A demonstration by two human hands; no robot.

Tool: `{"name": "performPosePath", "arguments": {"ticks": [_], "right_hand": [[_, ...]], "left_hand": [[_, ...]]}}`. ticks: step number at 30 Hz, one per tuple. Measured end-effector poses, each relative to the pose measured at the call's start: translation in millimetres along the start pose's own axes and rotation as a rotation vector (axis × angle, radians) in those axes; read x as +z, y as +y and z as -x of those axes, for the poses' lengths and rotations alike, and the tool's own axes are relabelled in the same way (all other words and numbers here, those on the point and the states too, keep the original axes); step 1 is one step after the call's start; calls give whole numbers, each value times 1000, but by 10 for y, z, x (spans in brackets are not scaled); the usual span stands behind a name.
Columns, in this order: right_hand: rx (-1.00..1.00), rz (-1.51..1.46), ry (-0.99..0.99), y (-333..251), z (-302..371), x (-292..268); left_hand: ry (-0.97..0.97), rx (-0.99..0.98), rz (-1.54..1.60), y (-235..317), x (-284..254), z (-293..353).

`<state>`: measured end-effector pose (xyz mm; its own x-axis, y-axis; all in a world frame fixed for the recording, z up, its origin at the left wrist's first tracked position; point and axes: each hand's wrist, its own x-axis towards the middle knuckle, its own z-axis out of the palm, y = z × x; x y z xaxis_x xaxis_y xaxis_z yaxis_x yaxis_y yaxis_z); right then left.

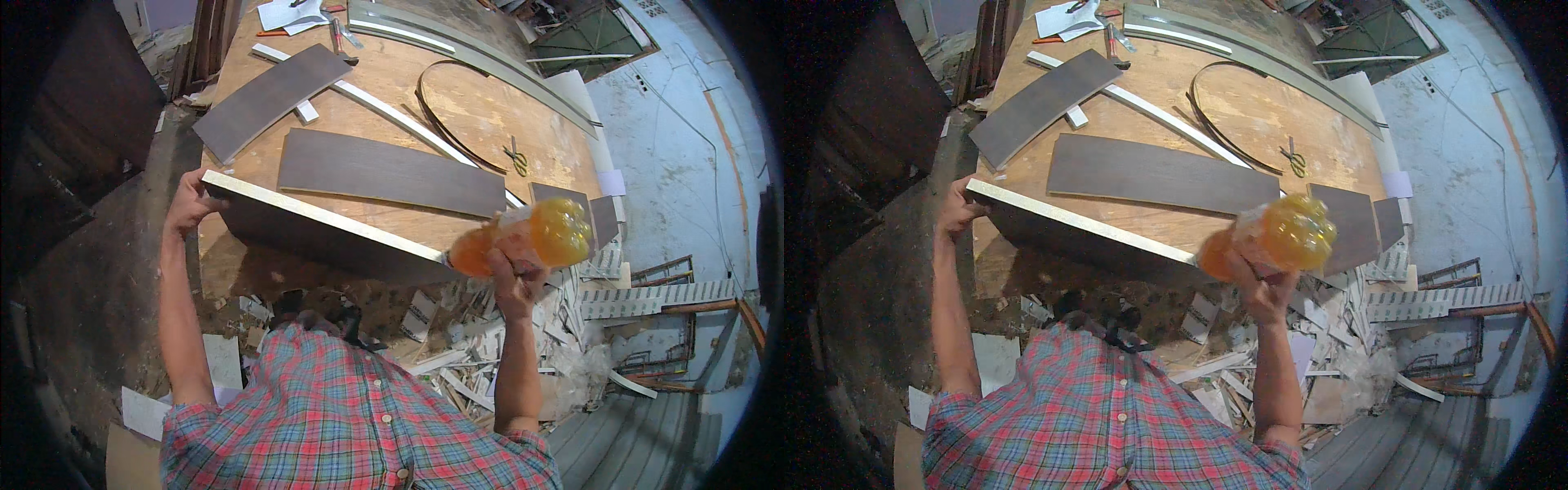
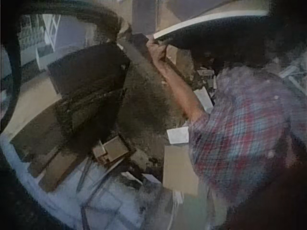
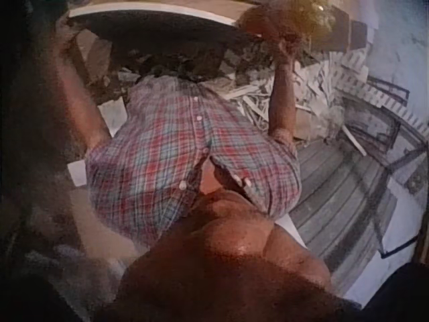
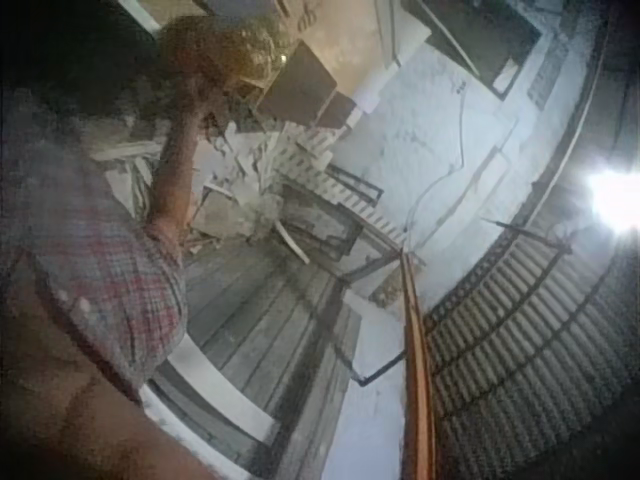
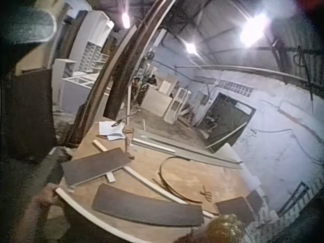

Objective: The person applies adhesive from a bottle onto the edges of wooden panels and then uses a black strip to line the edges.

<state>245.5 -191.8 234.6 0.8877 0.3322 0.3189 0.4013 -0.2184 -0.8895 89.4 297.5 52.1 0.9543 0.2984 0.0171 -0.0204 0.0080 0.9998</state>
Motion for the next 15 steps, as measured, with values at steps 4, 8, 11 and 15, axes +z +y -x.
{"name": "performPosePath", "arguments": {"ticks": [4,8,11,15], "right_hand": [[6,-56,-124,-198,-112,594],[-82,-34,-256,-392,-284,978],[-64,-67,-285,-391,-307,968],[-13,-49,-197,-73,-173,433]], "left_hand": [[15,-7,27,38,70,-18],[11,16,12,13,80,-32],[2,41,12,-27,60,-28],[55,-37,-10,-40,65,-4]]}}
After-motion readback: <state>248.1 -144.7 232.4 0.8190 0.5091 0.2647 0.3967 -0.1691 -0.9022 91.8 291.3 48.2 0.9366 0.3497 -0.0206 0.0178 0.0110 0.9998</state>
